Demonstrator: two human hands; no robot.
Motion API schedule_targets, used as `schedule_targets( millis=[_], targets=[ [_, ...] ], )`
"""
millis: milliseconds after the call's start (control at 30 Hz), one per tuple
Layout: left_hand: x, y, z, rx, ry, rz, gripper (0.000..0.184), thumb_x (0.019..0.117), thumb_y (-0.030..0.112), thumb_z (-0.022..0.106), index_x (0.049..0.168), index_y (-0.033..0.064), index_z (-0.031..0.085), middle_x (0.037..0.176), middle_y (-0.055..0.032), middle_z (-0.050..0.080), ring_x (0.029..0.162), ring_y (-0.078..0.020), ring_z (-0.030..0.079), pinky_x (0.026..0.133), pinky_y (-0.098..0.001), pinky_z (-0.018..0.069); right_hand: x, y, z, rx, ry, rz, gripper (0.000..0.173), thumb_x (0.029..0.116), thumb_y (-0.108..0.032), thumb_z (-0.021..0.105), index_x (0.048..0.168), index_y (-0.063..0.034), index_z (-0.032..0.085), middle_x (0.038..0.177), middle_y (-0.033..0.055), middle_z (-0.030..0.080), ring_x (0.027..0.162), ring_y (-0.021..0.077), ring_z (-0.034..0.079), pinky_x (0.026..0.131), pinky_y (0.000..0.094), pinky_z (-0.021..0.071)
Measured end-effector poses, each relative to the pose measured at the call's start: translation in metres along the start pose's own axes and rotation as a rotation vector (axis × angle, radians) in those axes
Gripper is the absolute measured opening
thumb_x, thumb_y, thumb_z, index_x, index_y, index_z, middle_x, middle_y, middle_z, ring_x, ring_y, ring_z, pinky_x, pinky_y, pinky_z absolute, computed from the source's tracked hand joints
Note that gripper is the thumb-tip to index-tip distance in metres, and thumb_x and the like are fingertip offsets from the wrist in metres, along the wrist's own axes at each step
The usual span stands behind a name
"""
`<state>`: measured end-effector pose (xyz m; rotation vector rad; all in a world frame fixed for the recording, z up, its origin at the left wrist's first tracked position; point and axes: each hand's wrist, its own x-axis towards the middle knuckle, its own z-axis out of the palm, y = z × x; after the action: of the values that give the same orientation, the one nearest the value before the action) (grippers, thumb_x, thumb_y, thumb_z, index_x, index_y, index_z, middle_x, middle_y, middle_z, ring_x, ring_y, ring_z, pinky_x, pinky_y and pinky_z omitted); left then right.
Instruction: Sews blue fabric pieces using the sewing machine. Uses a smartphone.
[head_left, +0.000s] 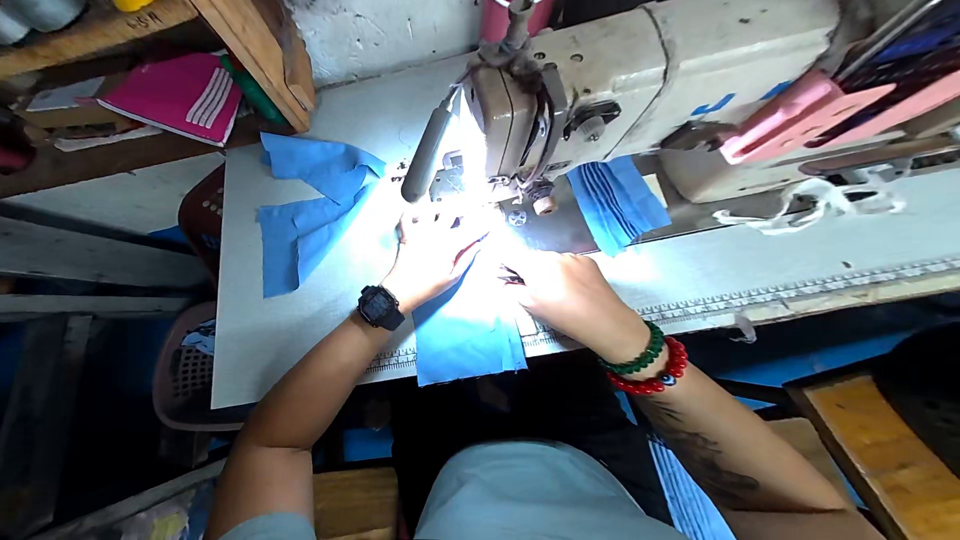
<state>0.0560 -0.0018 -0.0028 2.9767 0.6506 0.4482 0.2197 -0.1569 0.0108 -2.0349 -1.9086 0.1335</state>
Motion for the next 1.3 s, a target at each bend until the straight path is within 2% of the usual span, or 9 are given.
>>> schedule_targets(
  millis=[100,300,500,633,800,933,1000,1167,1300],
  targets=[
    [-0.001,0.0,0.001,0.054,-0.03,0.011,0.035,0.1043,0.039,0.049,0.132,0.0364,0.069,0.143,-0.007,0.058,0.131,-0.0355,0.049,0.104,-0.0635,0.0298,0.001,0.0,-0.002,-0.001,-0.008,-0.009,0.014,0.0908,-0.022,0.067,0.101,-0.0133,0.073,0.078,0.0096,0.067,0.068,0.0309,0.067,0.053,0.05,0.0472],
    [0.003,-0.004,0.001,0.064,-0.051,0.007,0.036,0.1055,0.042,0.044,0.135,0.0429,0.065,0.139,-0.005,0.06,0.13,-0.0326,0.05,0.103,-0.0615,0.029,0.002,-0.004,-0.003,-0.063,0.001,-0.041,0.011,0.089,-0.017,0.067,0.095,-0.0086,0.072,0.074,0.0108,0.065,0.065,0.0319,0.066,0.051,0.0491,0.0465],
    [0.002,-0.006,0.004,0.023,0.007,0.049,0.034,0.1038,0.038,0.05,0.133,0.0411,0.068,0.142,-0.0053,0.059,0.133,-0.032,0.049,0.102,-0.0613,0.0296,0.002,-0.003,-0.003,-0.088,0.049,-0.092,0.01,0.0862,-0.01,0.066,0.094,-0.0073,0.071,0.067,0.0106,0.061,0.059,0.0314,0.063,0.047,0.0477,0.0433],
    [0.002,-0.008,0.006,0.028,0.003,0.044,0.034,0.1047,0.04,0.047,0.132,0.0432,0.067,0.141,-0.0057,0.06,0.135,-0.0317,0.048,0.106,-0.0613,0.0277,0.002,-0.006,-0.005,-0.11,0.035,-0.068,0.01,0.0867,-0.012,0.065,0.093,-0.0061,0.071,0.067,0.0115,0.06,0.059,0.032,0.063,0.048,0.0472,0.0421],
    [0.0,-0.008,0.008,-0.022,0.063,0.101,0.032,0.1036,0.035,0.053,0.13,0.0378,0.07,0.137,-0.0064,0.062,0.132,-0.0308,0.051,0.103,-0.062,0.0291,-0.001,-0.005,-0.001,-0.089,0.109,-0.098,0.006,0.0881,-0.007,0.064,0.089,-0.005,0.07,0.067,0.0129,0.061,0.059,0.0329,0.062,0.047,0.0479,0.0417],
    [-0.012,0.004,0.0,-0.053,0.031,0.164,0.03,0.1028,0.029,0.054,0.126,0.031,0.073,0.137,-0.0103,0.063,0.132,-0.036,0.053,0.103,-0.0675,0.0333,-0.013,-0.006,-0.007,-0.05,0.075,-0.134,0.01,0.0876,-0.008,0.069,0.097,-0.0102,0.073,0.079,0.0113,0.067,0.067,0.0322,0.067,0.051,0.0495,0.0478],
    [-0.023,0.016,-0.006,-0.096,-0.026,0.167,0.03,0.1015,0.028,0.055,0.124,0.0284,0.075,0.136,-0.0138,0.063,0.131,-0.0391,0.054,0.103,-0.069,0.0353,-0.024,-0.007,-0.011,-0.032,0.016,-0.136,0.02,0.0867,-0.009,0.071,0.106,-0.0127,0.076,0.081,0.0102,0.069,0.069,0.0314,0.067,0.052,0.0491,0.049],
    [-0.055,0.047,-0.01,-0.099,-0.073,0.146,0.029,0.0996,0.031,0.056,0.123,0.0311,0.074,0.138,-0.0091,0.063,0.129,-0.0384,0.053,0.1,-0.0681,0.0347,-0.059,-0.007,-0.009,0.033,-0.006,-0.138,0.032,0.0847,-0.007,0.069,0.113,-0.0186,0.077,0.073,0.0075,0.065,0.062,0.0283,0.065,0.049,0.0457,0.0476],
    [-0.075,0.068,-0.009,-0.117,-0.055,0.112,0.027,0.0998,0.033,0.058,0.121,0.0328,0.074,0.137,-0.0059,0.063,0.131,-0.0322,0.054,0.105,-0.0646,0.0332,-0.082,-0.006,-0.004,0.075,-0.019,-0.125,0.038,0.0846,-0.008,0.069,0.12,-0.0216,0.076,0.079,0.0091,0.068,0.065,0.0297,0.067,0.052,0.0472,0.0514]
  ],
)
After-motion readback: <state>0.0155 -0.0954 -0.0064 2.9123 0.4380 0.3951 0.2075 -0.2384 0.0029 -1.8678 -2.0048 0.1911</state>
